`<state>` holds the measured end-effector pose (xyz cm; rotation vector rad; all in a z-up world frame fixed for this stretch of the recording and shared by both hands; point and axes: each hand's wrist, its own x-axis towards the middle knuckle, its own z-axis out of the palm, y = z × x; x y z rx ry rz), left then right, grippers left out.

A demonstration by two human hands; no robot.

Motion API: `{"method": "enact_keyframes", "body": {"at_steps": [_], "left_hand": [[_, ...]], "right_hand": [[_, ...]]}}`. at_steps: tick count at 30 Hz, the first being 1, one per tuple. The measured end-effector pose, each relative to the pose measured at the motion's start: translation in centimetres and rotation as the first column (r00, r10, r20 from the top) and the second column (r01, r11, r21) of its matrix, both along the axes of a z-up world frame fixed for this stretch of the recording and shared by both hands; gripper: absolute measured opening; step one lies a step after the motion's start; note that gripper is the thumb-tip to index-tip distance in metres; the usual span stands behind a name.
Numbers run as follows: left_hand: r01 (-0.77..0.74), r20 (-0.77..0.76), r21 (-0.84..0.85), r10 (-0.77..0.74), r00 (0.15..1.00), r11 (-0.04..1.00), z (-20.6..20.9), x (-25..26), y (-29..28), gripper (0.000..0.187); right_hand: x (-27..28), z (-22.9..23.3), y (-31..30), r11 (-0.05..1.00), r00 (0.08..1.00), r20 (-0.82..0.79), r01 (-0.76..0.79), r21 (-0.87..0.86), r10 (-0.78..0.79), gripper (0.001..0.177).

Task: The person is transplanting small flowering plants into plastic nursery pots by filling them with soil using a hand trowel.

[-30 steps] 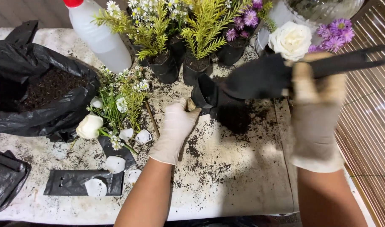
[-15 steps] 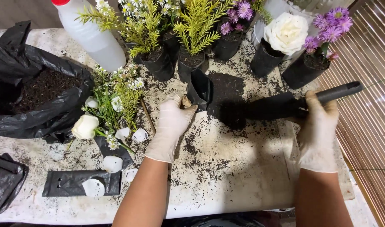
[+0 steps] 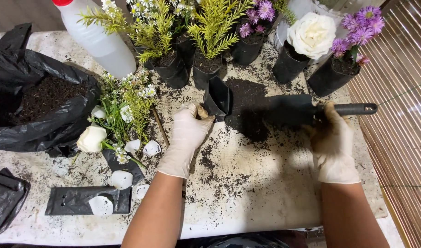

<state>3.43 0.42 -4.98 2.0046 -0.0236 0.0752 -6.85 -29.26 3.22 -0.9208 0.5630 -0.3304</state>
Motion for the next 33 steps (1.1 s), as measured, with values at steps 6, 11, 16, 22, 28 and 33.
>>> {"method": "enact_keyframes", "body": {"at_steps": [6, 11, 16, 22, 28, 33], "left_hand": [[-0.002, 0.054, 0.033, 0.000, 0.999, 0.999, -0.5, 0.1, 0.0, 0.041], [-0.005, 0.103, 0.036, 0.001, 0.995, 0.999, -0.4, -0.1, 0.0, 0.041], [0.011, -0.014, 0.010, -0.011, 1.000, 1.000, 0.7, -0.4, 0.0, 0.039], [0.017, 0.003, 0.066, -0.017, 1.000, 0.998, 0.9, -0.3, 0.5, 0.036], [0.056, -0.195, 0.093, -0.037, 0.980, 0.994, 3.1, -1.1, 0.5, 0.035], [0.064, -0.263, 0.063, -0.045, 0.964, 0.996, 4.6, -1.7, 0.9, 0.037]], "right_hand": [[-0.2, 1.8, 0.0, 0.996, 0.989, 0.133, -0.053, -0.070, 0.062, 0.017], [-1.1, 10.4, 7.3, 0.984, 0.977, 0.179, -0.088, -0.152, 0.115, 0.004], [1.5, 11.1, 9.6, 0.919, 0.995, 0.097, 0.005, -0.394, 0.036, 0.010], [0.9, 10.0, 8.9, 0.573, 0.756, 0.493, 0.194, -0.797, 0.430, 0.020], [0.9, 6.2, 5.4, 0.607, 0.772, 0.497, 0.186, -0.773, 0.396, 0.022], [1.5, 0.9, 2.8, 0.668, 0.926, 0.368, 0.222, -0.710, 0.083, 0.034]]}}
